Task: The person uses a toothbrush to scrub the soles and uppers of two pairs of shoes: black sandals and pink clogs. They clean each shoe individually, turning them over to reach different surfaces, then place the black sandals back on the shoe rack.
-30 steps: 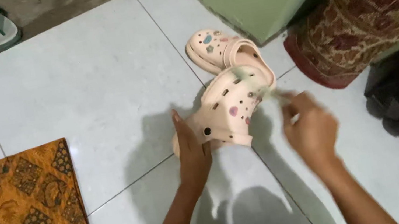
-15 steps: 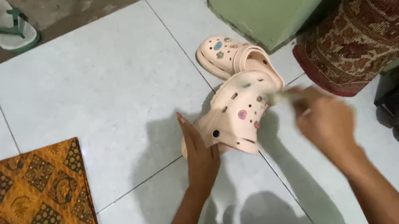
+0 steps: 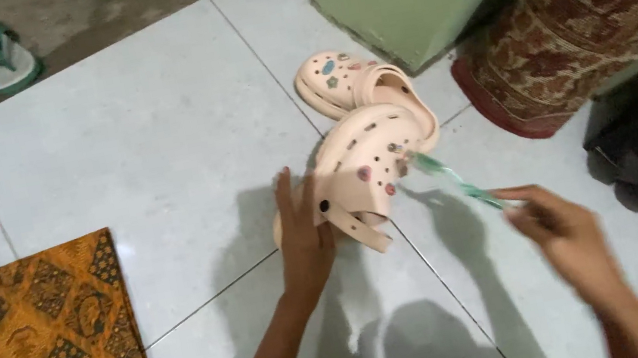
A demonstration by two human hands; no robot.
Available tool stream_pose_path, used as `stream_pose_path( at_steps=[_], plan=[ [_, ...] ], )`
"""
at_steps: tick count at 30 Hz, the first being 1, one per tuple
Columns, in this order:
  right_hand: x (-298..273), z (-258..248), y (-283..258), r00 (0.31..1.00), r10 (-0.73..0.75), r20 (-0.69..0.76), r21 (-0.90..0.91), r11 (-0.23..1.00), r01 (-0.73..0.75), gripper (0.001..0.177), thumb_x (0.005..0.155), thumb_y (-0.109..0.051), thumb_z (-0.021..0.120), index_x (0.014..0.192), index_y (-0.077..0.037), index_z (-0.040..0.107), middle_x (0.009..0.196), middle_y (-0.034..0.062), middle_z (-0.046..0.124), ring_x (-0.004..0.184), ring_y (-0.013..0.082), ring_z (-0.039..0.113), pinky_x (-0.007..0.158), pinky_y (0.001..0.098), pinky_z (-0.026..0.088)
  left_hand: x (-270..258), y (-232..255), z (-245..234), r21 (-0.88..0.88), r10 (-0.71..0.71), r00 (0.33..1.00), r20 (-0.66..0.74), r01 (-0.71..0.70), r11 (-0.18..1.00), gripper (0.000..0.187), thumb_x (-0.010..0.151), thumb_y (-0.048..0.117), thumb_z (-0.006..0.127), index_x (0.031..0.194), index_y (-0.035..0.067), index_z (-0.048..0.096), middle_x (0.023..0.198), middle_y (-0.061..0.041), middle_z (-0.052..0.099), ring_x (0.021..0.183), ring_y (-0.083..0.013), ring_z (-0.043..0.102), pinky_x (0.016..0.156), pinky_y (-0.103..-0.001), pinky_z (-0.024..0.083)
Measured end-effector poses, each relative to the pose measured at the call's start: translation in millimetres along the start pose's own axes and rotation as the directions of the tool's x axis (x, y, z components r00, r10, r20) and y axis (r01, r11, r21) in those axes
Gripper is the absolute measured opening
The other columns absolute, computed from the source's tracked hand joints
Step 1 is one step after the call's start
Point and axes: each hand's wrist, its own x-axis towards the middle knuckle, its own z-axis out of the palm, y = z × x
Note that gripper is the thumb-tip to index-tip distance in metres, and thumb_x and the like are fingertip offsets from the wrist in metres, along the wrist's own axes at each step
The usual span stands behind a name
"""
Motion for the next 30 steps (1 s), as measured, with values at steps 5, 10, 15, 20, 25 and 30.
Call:
stream_pose_path(
  at_steps=[5, 10, 15, 20, 25, 30],
  plan=[
    [-15, 55, -46, 0.986, -0.038, 0.161, 0.009, 0.999, 0.037, 0.029, 0.093, -0.021, 0.071, 0.122, -0.024, 0.075, 0.076, 0.0040, 0.073, 0.056, 0.0152, 0.049, 0.056, 0.0309, 0.046, 10, 1, -2, -0.037, -0.091, 0.996, -0.006, 0.090, 0.995, 0.054, 0.098, 0.004, 0.060, 0.149, 0.006, 0.046, 0.163, -0.023, 0.032, 0.151, -0.0453, 0.034, 0.115, -0.050, 0.041],
    [3, 37, -13, 0.993, -0.102, 0.061, 0.114, 0.989, 0.094, 0.028, 0.092, -0.019, 0.071, 0.119, -0.018, 0.076, 0.078, -0.0007, 0.070, 0.061, 0.0070, 0.057, 0.060, 0.0257, 0.046, 22, -6, -16, -0.024, -0.074, 0.986, 0.152, 0.079, 0.997, 0.066, 0.082, 0.017, 0.080, 0.144, 0.016, 0.055, 0.157, -0.014, 0.041, 0.133, -0.0328, 0.050, 0.121, -0.056, 0.033],
    [-2, 101, 19, 0.991, -0.083, -0.107, 0.308, 0.945, 0.113, 0.029, 0.097, -0.023, 0.064, 0.123, -0.013, 0.072, 0.073, 0.0021, 0.053, 0.064, 0.0118, 0.042, 0.058, 0.0300, 0.037, 48, -10, -27, 0.049, 0.140, 0.964, 0.225, -0.155, 0.987, 0.069, 0.084, 0.021, 0.081, 0.147, 0.022, 0.052, 0.152, -0.009, 0.050, 0.149, -0.0327, 0.041, 0.124, -0.059, 0.028],
    [-24, 120, 52, 0.971, 0.202, 0.131, 0.229, 0.946, -0.227, 0.032, 0.094, -0.026, 0.066, 0.123, -0.015, 0.072, 0.068, -0.0007, 0.058, 0.064, 0.0101, 0.048, 0.060, 0.0269, 0.041, 102, 15, -48, 0.203, 0.208, 0.747, 0.632, -0.419, 0.885, 0.093, 0.071, 0.035, 0.088, 0.152, 0.028, 0.042, 0.152, -0.010, 0.045, 0.145, -0.0350, 0.036, 0.116, -0.061, 0.029],
    [-18, 99, 54, 0.951, 0.310, 0.000, 0.453, 0.848, -0.276, 0.030, 0.097, -0.021, 0.062, 0.125, -0.014, 0.072, 0.069, -0.0033, 0.047, 0.062, 0.0104, 0.038, 0.057, 0.0296, 0.032, 145, 53, -30, 0.131, 0.139, 0.515, 0.846, -0.453, 0.882, 0.126, 0.054, 0.041, 0.097, 0.159, 0.036, 0.028, 0.162, -0.011, 0.023, 0.150, -0.0364, 0.023, 0.115, -0.070, 0.019],
    [-21, 92, 46, 0.989, 0.143, 0.047, 0.489, 0.860, -0.148, 0.027, 0.095, -0.014, 0.063, 0.119, -0.010, 0.075, 0.066, -0.0051, 0.047, 0.060, 0.0079, 0.035, 0.055, 0.0267, 0.029, 162, 60, -11, 0.195, -0.049, 0.489, 0.871, -0.252, 0.948, 0.146, 0.048, 0.042, 0.102, 0.160, 0.027, 0.010, 0.164, -0.024, 0.004, 0.149, -0.0513, 0.006, 0.111, -0.075, 0.017]
  ],
)
